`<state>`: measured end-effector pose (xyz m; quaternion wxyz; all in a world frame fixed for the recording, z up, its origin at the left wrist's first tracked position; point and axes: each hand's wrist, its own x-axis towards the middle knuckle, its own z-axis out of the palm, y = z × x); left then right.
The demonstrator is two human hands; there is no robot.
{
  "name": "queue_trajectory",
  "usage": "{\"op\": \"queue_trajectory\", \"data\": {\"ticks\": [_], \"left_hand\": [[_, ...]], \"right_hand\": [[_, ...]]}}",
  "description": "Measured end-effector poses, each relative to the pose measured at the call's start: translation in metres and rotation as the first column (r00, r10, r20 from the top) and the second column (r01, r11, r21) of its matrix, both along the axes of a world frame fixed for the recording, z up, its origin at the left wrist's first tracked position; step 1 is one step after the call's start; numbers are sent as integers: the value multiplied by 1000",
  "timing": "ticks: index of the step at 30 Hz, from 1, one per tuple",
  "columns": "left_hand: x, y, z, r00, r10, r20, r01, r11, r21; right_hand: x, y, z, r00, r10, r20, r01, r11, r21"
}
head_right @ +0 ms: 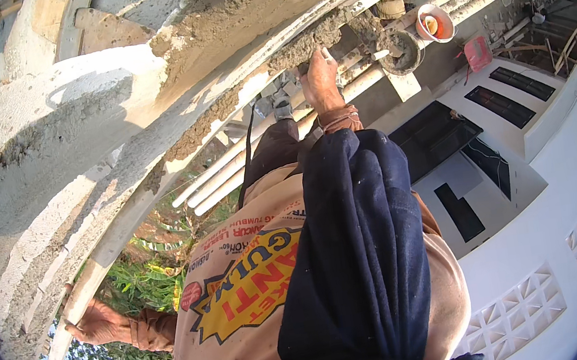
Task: The person applies wet plaster to the vertical gaps of a wall using a trowel and then smooths the surface with a long wooden board.
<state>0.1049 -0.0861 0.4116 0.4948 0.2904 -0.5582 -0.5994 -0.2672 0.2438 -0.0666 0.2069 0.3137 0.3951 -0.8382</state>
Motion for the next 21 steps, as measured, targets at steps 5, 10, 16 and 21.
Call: {"op": "queue_trajectory", "data": {"ticks": [5,10,16,21], "left_hand": [[-19,-2,37,965,-226,130,259,890,-375],[-126,42,29,802,-499,328,586,762,-276],[-318,176,-198,749,-568,343,633,766,-114],[-387,271,-423,576,-642,506,734,679,25]], "right_hand": [[41,-22,-72,968,31,249,12,985,-173],[28,-21,-125,932,31,360,50,976,-214],[5,28,-264,934,84,347,-57,995,-85],[53,34,-171,851,-12,526,69,994,-90]]}}
